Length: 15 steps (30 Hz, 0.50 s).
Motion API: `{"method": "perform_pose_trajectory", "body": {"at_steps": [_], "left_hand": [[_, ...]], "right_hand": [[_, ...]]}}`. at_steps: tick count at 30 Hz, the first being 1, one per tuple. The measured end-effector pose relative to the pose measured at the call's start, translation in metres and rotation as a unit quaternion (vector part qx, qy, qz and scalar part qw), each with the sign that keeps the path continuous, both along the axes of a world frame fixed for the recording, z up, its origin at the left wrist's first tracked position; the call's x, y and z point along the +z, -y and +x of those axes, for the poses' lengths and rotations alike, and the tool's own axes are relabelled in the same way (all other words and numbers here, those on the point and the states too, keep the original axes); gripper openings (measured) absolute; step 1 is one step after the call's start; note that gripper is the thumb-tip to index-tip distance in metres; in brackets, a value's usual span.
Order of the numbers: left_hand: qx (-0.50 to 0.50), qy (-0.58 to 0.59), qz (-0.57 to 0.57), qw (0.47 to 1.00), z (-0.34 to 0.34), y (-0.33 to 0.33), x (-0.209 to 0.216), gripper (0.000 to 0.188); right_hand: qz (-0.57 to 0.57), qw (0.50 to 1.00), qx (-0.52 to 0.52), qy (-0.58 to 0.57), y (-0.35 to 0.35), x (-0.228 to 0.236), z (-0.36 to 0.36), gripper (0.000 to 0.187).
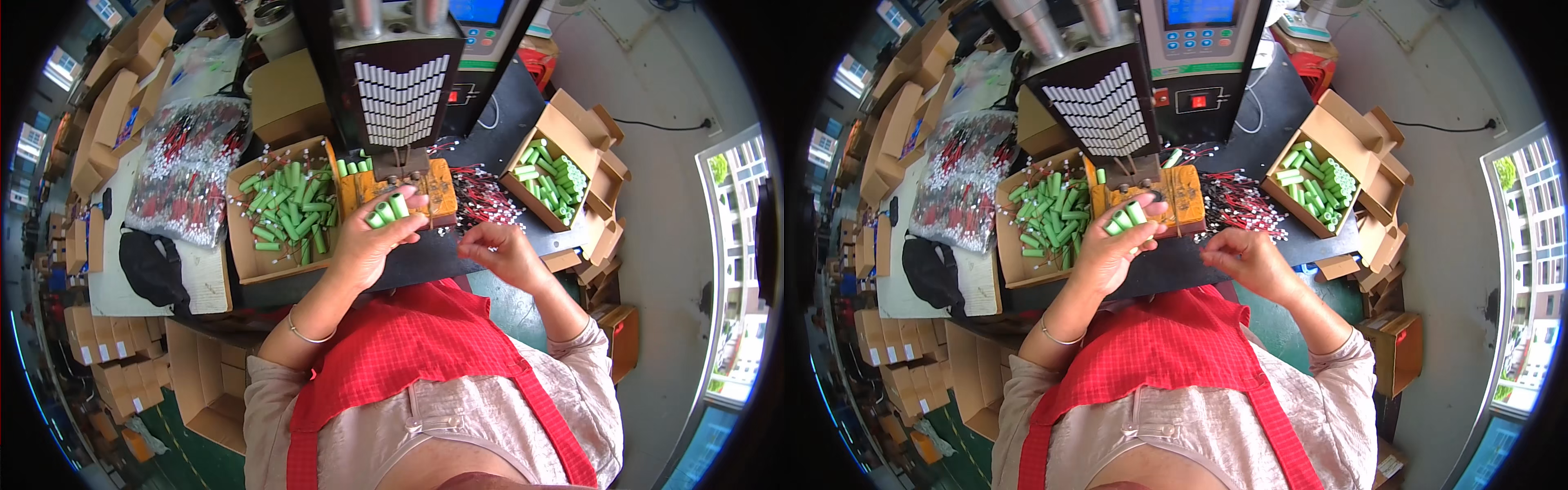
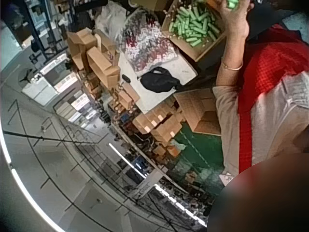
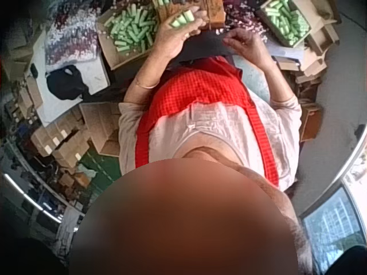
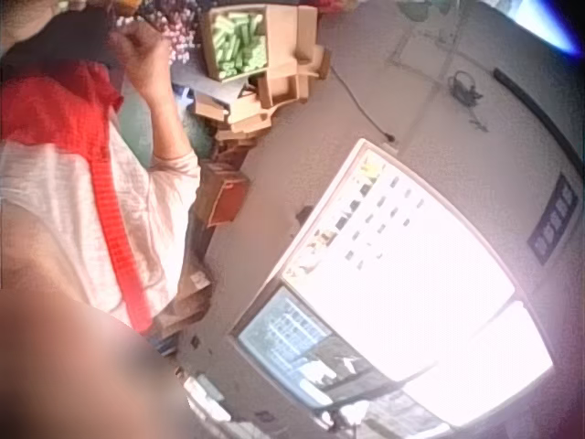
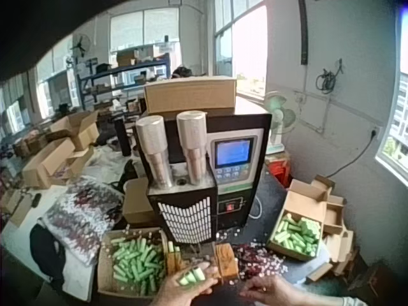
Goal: Assembling lithium-ion batteries into a plastic frame and connecting wires using a spot welder machine.
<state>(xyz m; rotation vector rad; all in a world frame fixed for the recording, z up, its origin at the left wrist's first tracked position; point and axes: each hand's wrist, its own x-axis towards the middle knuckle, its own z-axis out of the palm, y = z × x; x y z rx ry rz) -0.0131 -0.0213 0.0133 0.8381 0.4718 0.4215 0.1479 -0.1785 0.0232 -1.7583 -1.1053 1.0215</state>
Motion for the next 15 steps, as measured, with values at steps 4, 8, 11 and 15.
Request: {"method": "perform_pose_trajectory", "body": {"at_steps": [4, 8, 11, 15], "left_hand": [[0.018, -0.004, 0.054, 0.998, 0.001, 0.007, -0.003, 0.032], [0.003, -0.015, 0.105, 0.994, 0.000, 0.007, -0.009, 0.030], [0.045, -0.060, 0.254, 0.964, 0.000, -0.004, 0.001, 0.027], [0.099, -0.123, 0.570, 0.806, 0.006, -0.030, -0.011, 0.022]], "right_hand": [[0.033, 0.990, 0.020, -0.134, -0.011, -0.017, -0.019, 0.015], [0.027, 0.967, -0.050, -0.250, -0.028, -0.016, -0.032, 0.018], [0.066, 0.987, -0.080, -0.121, -0.040, -0.011, -0.030, 0.022], [0.075, 0.995, -0.065, -0.029, -0.060, -0.003, -0.015, 0.024]]}}
